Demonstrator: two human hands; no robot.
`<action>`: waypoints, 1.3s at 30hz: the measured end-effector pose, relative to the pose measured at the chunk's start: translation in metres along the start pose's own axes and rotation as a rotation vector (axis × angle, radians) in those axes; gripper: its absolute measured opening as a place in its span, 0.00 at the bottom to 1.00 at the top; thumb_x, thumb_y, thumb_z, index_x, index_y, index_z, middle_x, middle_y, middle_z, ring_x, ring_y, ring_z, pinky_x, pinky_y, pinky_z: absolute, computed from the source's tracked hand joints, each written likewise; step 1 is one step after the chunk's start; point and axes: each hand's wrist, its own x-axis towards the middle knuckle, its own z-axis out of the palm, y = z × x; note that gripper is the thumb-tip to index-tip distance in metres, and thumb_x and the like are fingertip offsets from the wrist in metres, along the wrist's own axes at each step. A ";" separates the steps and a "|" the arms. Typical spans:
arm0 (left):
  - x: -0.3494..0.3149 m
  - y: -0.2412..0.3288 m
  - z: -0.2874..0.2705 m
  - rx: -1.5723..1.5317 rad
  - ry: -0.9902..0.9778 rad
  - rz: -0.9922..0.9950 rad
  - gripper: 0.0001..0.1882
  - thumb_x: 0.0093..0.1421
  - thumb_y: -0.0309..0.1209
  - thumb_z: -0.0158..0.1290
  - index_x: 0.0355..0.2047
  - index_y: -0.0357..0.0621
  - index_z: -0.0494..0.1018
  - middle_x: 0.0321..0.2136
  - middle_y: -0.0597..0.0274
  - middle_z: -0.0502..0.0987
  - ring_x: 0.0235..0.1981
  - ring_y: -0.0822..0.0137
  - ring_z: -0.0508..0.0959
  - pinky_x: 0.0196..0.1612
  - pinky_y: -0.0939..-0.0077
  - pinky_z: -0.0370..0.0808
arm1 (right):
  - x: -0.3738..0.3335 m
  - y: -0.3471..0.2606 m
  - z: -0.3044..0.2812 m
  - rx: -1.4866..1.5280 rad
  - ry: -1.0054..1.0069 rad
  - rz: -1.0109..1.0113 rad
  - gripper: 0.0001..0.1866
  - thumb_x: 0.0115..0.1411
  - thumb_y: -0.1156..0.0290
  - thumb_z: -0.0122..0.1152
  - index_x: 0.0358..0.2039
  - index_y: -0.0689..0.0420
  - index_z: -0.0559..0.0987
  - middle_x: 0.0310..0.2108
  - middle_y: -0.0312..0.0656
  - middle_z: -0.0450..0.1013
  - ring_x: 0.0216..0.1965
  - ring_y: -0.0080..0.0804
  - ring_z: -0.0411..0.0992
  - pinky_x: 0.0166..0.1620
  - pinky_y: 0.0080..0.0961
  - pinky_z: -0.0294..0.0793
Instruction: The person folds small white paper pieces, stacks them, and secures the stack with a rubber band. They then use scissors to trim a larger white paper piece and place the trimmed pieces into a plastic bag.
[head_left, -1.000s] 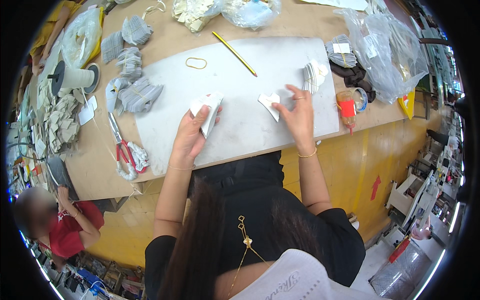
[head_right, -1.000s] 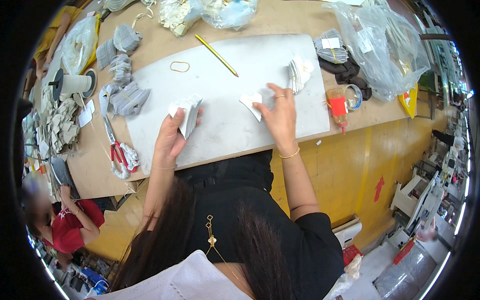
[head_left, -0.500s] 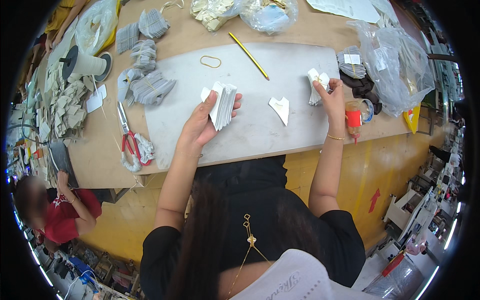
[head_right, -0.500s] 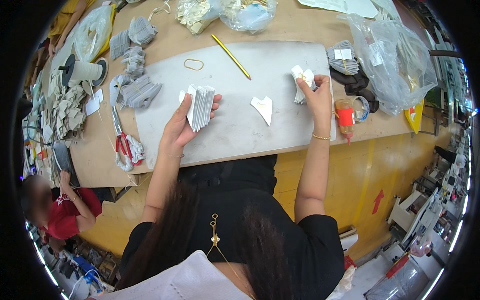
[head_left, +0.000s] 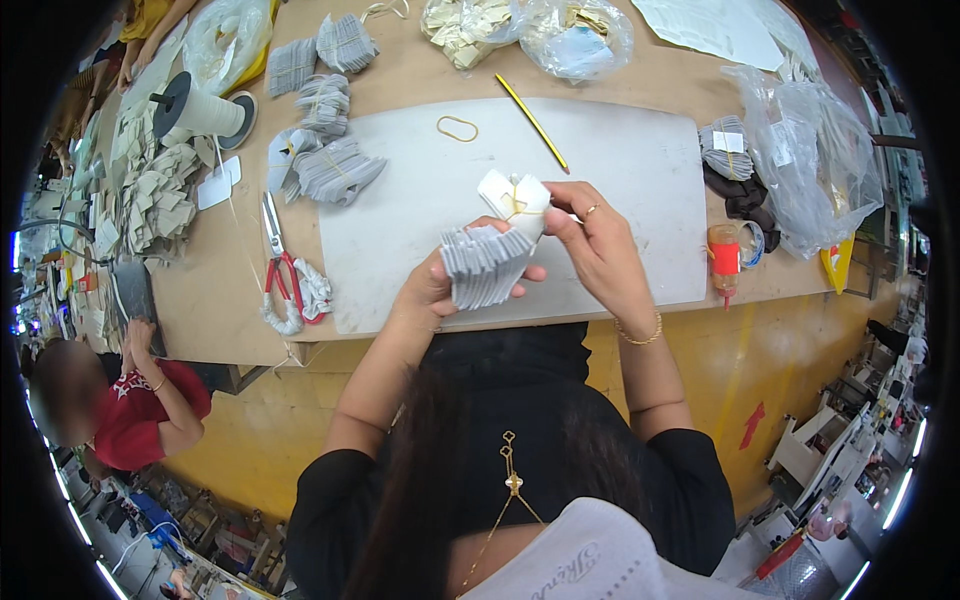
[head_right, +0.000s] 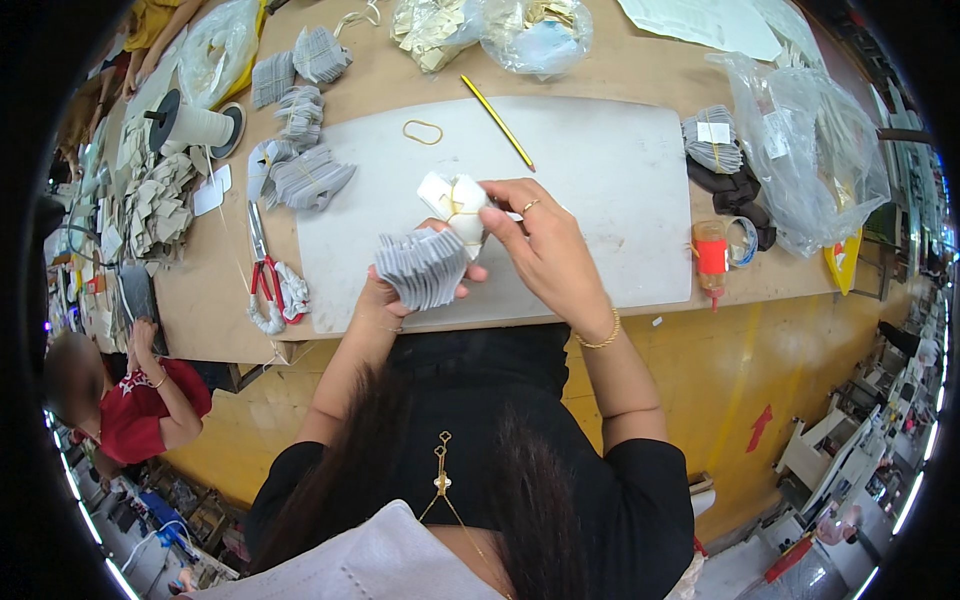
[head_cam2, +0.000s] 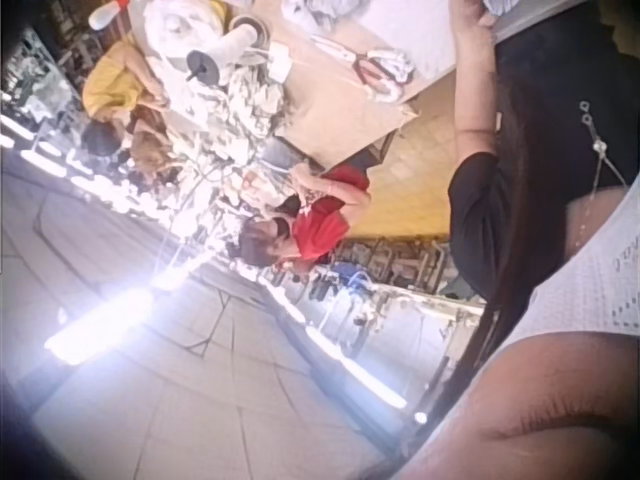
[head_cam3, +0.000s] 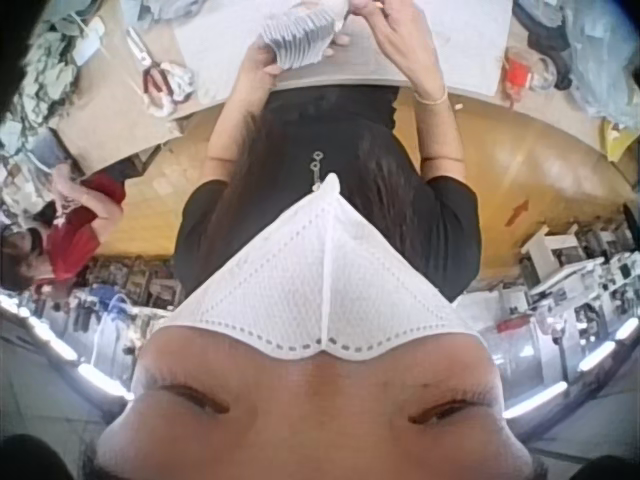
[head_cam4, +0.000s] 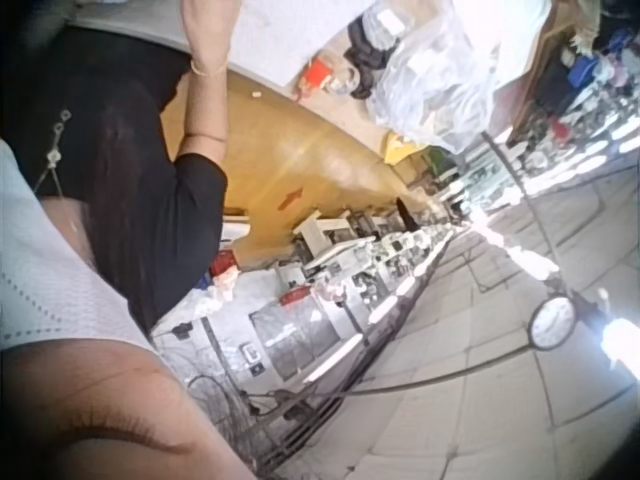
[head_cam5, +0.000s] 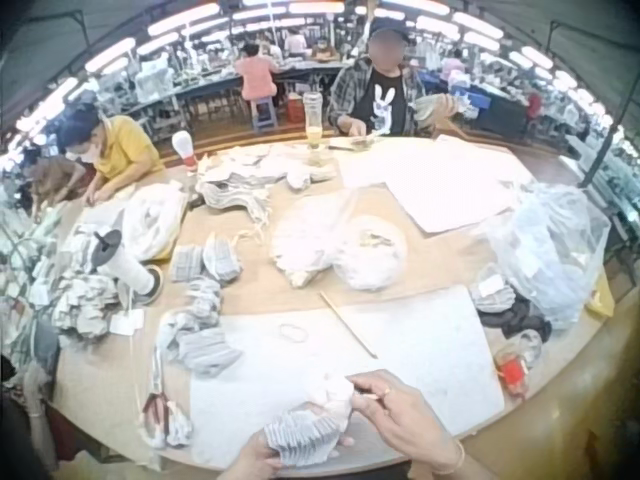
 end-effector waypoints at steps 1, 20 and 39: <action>-0.005 0.003 -0.002 -0.001 0.009 -0.002 0.53 0.36 0.55 0.74 0.58 0.42 0.64 0.55 0.43 0.70 0.52 0.38 0.76 0.52 0.53 0.80 | -0.001 -0.003 -0.004 0.004 -0.028 -0.008 0.15 0.60 0.72 0.65 0.47 0.62 0.78 0.40 0.46 0.77 0.39 0.35 0.77 0.39 0.28 0.76; -0.024 0.007 0.004 0.165 0.258 -0.115 0.51 0.40 0.54 0.73 0.57 0.37 0.65 0.52 0.37 0.71 0.46 0.46 0.80 0.47 0.59 0.82 | -0.004 0.022 -0.019 -0.576 -0.172 -0.510 0.05 0.54 0.73 0.64 0.29 0.57 0.76 0.30 0.39 0.76 0.33 0.32 0.75 0.37 0.25 0.75; -0.027 0.066 0.011 0.428 -0.022 -0.424 0.41 0.36 0.43 0.77 0.47 0.32 0.75 0.44 0.51 0.78 0.43 0.57 0.81 0.46 0.65 0.79 | 0.031 -0.011 0.014 -0.199 -0.064 -0.591 0.06 0.62 0.76 0.58 0.33 0.59 0.70 0.30 0.40 0.67 0.30 0.36 0.69 0.35 0.30 0.70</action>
